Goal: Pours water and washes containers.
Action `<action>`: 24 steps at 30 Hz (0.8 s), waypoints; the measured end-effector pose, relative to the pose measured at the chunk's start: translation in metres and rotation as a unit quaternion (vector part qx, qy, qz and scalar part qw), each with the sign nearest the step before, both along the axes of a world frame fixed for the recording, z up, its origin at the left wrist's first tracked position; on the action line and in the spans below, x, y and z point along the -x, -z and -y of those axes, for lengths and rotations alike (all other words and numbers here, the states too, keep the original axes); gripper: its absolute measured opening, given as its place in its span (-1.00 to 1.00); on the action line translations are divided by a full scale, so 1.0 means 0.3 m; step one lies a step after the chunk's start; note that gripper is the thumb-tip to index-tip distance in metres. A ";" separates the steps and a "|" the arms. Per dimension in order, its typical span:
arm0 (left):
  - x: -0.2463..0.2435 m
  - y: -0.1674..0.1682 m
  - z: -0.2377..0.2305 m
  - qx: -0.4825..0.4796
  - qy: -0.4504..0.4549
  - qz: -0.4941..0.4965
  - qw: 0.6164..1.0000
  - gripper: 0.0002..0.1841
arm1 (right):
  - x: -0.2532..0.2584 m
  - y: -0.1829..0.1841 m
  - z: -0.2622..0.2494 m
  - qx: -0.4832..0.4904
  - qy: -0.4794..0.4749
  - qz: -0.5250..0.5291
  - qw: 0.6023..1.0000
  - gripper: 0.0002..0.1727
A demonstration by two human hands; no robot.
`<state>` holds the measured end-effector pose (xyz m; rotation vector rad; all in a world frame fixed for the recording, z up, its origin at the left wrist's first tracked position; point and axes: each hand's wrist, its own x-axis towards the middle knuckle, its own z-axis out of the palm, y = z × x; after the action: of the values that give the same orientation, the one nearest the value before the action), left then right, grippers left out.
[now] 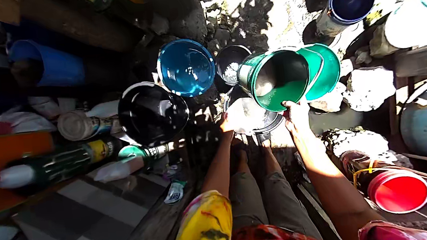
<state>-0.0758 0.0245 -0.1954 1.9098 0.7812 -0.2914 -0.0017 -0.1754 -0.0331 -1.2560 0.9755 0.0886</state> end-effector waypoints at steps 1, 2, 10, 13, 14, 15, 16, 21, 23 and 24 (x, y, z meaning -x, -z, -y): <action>-0.003 -0.010 0.003 0.025 -0.038 0.013 0.999 -0.50 | 0.013 -0.004 0.016 0.006 0.017 0.000 1.000 -0.44; -0.014 -0.025 0.011 0.033 -0.078 0.014 0.996 -0.49 | 0.027 -0.008 0.033 0.012 0.031 0.000 0.999 -0.45; -0.115 -0.044 0.073 0.020 -0.126 -0.009 0.992 -0.50 | 0.117 0.043 0.138 -0.023 0.098 0.045 0.994 -0.46; -0.130 -0.069 0.114 0.002 -0.012 -0.017 1.000 -0.53 | 0.115 0.058 0.131 -0.037 0.098 0.053 0.993 -0.51; -0.126 -0.085 0.125 0.007 0.023 -0.021 0.999 -0.54 | 0.107 0.061 0.119 -0.044 0.093 0.049 0.993 -0.54; -0.113 -0.096 0.135 0.009 0.058 -0.024 0.998 -0.53 | 0.100 0.068 0.106 -0.055 0.091 0.048 0.993 -0.54; -0.105 -0.113 0.150 0.010 0.084 -0.030 0.996 -0.53 | 0.096 0.081 0.093 -0.063 0.083 0.051 0.993 -0.53; -0.080 -0.178 0.241 0.174 -0.005 -0.038 0.984 -0.50 | 0.089 0.056 -0.027 -0.228 0.093 0.113 0.962 -0.56; -0.085 -0.195 0.257 0.185 -0.005 -0.006 0.983 -0.52 | 0.022 -0.024 -0.065 -0.332 0.154 0.057 0.929 -0.44; -0.092 -0.224 0.261 0.170 0.022 -0.026 0.985 -0.52 | -0.014 -0.040 -0.079 -0.354 0.168 0.029 0.920 -0.43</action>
<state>-0.0481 -0.0537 -0.1281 1.6033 0.6747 -0.4723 0.0026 -0.1517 -0.0212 -0.4160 0.9700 0.1211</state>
